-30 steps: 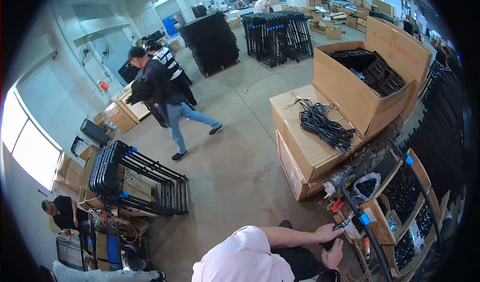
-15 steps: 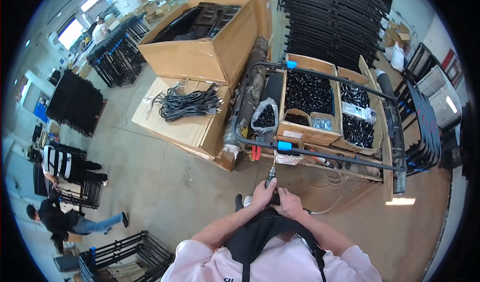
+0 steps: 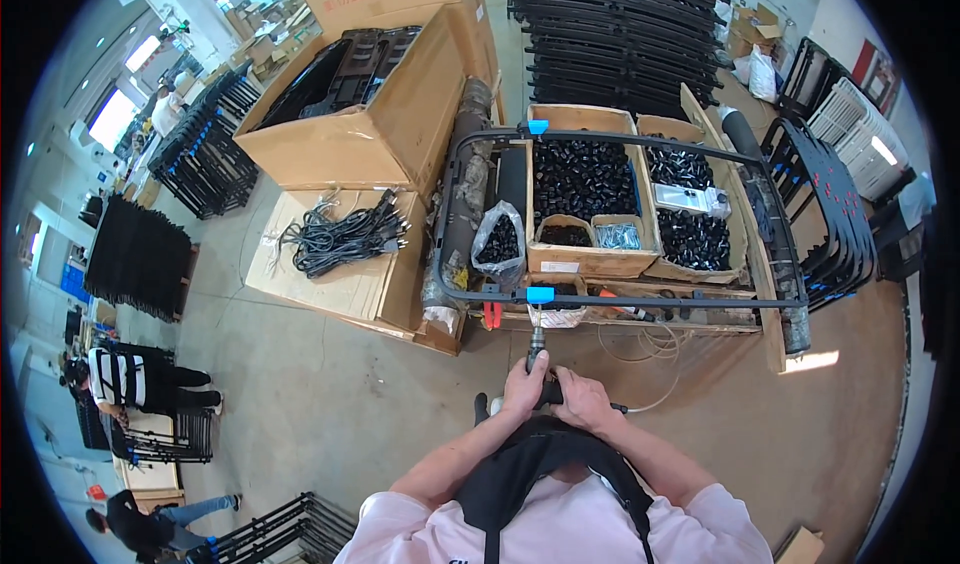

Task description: Assembling a lawnmower handle by attaching cables and plastic components using pneumatic tools and pliers.

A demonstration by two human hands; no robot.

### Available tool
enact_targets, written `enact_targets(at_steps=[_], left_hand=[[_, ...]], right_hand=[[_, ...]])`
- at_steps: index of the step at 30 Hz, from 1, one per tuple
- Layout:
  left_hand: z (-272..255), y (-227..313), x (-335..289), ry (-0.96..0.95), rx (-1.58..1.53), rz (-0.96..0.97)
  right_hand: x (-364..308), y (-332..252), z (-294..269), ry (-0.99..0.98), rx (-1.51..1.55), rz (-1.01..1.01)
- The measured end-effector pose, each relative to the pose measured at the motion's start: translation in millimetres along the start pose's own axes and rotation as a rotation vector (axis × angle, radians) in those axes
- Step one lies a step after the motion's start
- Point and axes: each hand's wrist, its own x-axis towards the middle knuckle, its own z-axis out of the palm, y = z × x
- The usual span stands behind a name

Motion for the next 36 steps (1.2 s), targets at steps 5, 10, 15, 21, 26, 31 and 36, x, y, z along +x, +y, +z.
enact_targets(at_steps=[5, 10, 15, 21, 26, 31, 36], left_hand=[[0.3, 11.8, 0.4, 0.015, 0.096, 0.016], [1.5, 11.8, 6.3, 0.027, 0.155, 0.030], [3.5, 15.0, 8.9, 0.061, 0.214, 0.024], [7.2, 30.6, 5.9, 0.084, 0.256, 0.003], [7.2, 32.8, 7.3, 0.098, 0.232, -0.038], [4.3, 22.8, 11.7, 0.073, 0.231, -0.041], [-1.2, 15.7, 8.7, -0.018, 0.174, -0.047]], right_hand=[[2.1, 5.2, -4.7, -0.040, 0.047, -0.002], [6.4, 5.9, -8.6, -0.038, 0.043, -0.008], [8.6, 10.5, -5.7, -0.021, 0.055, 0.005], [11.6, 11.2, -12.4, -0.014, 0.070, 0.021], [11.5, 6.9, -17.2, 0.026, 0.018, -0.104], [8.6, 1.9, -10.2, 0.033, 0.104, -0.053], [6.3, -2.7, -9.4, -0.004, 0.085, -0.013]])
